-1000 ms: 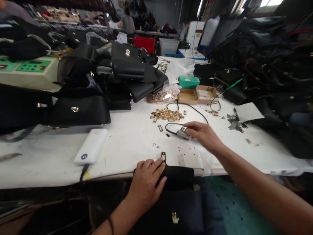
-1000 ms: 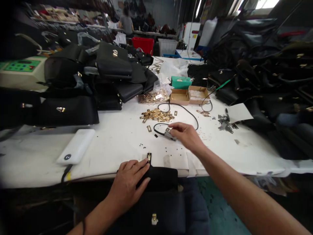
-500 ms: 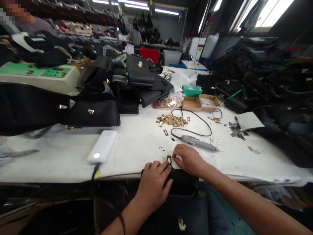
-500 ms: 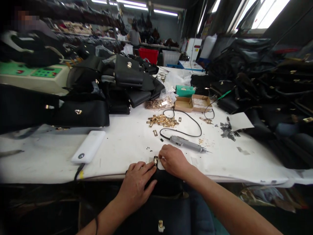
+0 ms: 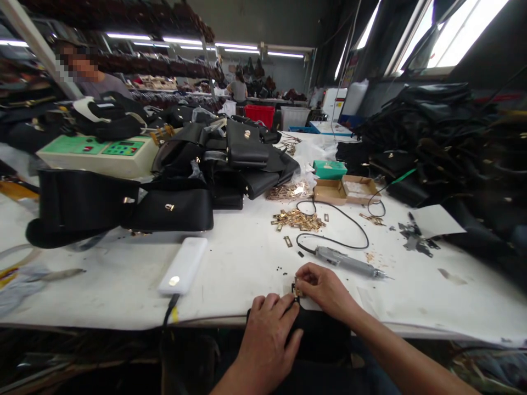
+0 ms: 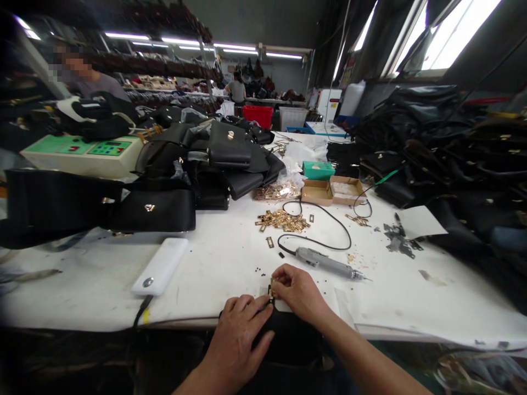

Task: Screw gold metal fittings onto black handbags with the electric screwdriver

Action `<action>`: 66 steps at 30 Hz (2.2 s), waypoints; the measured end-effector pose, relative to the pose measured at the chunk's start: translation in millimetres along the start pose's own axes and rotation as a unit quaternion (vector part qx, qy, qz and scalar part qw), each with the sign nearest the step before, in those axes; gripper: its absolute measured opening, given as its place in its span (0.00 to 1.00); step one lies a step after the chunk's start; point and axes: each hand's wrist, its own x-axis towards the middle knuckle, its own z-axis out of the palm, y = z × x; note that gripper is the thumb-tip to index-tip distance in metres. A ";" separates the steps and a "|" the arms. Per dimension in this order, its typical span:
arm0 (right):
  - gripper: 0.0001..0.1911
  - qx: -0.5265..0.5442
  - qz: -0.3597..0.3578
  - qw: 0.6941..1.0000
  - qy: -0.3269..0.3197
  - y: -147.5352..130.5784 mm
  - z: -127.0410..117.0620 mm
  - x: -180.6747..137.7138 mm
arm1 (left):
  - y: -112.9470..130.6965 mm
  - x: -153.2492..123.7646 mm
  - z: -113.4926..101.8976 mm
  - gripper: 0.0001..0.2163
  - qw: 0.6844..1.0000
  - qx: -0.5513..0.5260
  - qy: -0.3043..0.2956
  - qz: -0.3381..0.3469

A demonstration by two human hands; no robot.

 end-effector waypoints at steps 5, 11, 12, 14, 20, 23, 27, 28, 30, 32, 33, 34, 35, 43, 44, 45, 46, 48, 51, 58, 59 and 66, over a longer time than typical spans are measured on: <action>0.06 0.001 0.006 1.000 0.013 -2.1 -6.3 4.4 | 1.1 2.5 -3.1 0.17 1.000 0.014 -0.019 0.004; 0.10 0.053 0.054 0.997 0.030 1.0 -8.5 9.6 | 0.6 5.1 -3.2 0.17 0.999 0.022 -0.024 0.006; 0.10 0.059 0.061 0.996 0.026 1.3 -8.0 9.8 | -0.2 5.3 -2.5 0.17 0.999 0.022 -0.024 0.007; 0.09 0.066 0.067 0.995 0.018 1.9 -6.8 9.6 | -1.8 5.2 -1.5 0.17 0.999 0.023 -0.025 0.010; 0.09 0.061 0.067 0.996 0.003 4.0 -6.5 8.0 | -2.5 5.6 -1.8 0.16 0.999 0.024 -0.030 0.015; 0.09 0.054 0.075 0.996 -0.011 4.5 -7.3 6.9 | -1.6 6.2 -2.1 0.16 0.999 0.026 -0.034 0.011; 0.07 0.042 0.070 0.997 -0.015 4.3 -5.8 5.0 | -0.3 7.0 -3.2 0.16 0.999 0.026 -0.037 0.009; 0.06 0.029 0.063 0.997 -0.015 3.7 -5.2 4.5 | 0.1 7.4 -3.7 0.16 0.999 0.027 -0.038 0.009; 0.04 -0.013 0.048 0.999 -0.013 1.3 -4.2 3.4 | 0.8 8.2 -4.7 0.16 0.999 0.030 -0.038 0.008; 0.04 -0.058 0.037 0.998 -0.008 -2.0 -3.5 2.5 | 1.4 8.8 -5.1 0.16 0.999 0.035 -0.037 0.007; 0.04 -0.081 0.034 0.996 -0.004 -3.6 -3.3 2.2 | 1.5 8.8 -5.1 0.17 0.999 0.038 -0.037 0.007; 0.03 -0.102 0.031 0.994 0.002 -4.9 -3.1 2.0 | 1.6 8.7 -4.8 0.17 0.998 0.040 -0.037 0.007; 0.03 -0.122 0.027 0.992 0.007 -5.9 -3.0 2.0 | 1.5 8.4 -4.5 0.17 0.998 0.042 -0.037 0.007; 0.03 -0.176 0.005 0.984 0.008 -4.6 -2.3 5.2 | -0.1 7.6 -3.5 0.18 0.999 0.038 -0.034 0.018; 0.03 -0.172 0.004 0.985 0.008 -4.5 -2.7 5.3 | -0.1 8.0 -3.6 0.18 0.999 0.038 -0.034 0.017; 0.03 -0.169 0.002 0.986 0.006 -4.6 -3.4 5.2 | 0.0 8.4 -3.8 0.18 0.999 0.037 -0.035 0.016; 0.03 -0.163 0.001 0.987 0.002 -4.7 -4.2 5.0 | 0.0 8.6 -3.8 0.18 0.999 0.036 -0.037 0.015; 0.05 -0.141 0.011 0.990 -0.015 -4.9 -6.5 4.2 | 0.0 8.8 -3.9 0.18 0.999 0.033 -0.040 0.013; 0.09 -0.102 0.036 0.994 -0.031 -4.1 -9.7 2.7 | -0.3 8.2 -3.9 0.18 0.999 0.030 -0.044 0.009; 0.10 -0.110 0.011 0.993 -0.027 1.3 -11.2 2.5 | -1.2 9.7 -3.3 0.18 0.999 0.020 -0.037 0.010; 0.10 -0.118 0.001 0.993 -0.024 2.0 -11.1 2.8 | -1.5 10.0 -2.9 0.18 0.999 0.018 -0.038 0.008; 0.10 -0.160 -0.032 0.986 -0.022 1.8 -10.9 3.5 | -2.6 9.8 -1.6 0.18 0.999 0.011 -0.044 0.005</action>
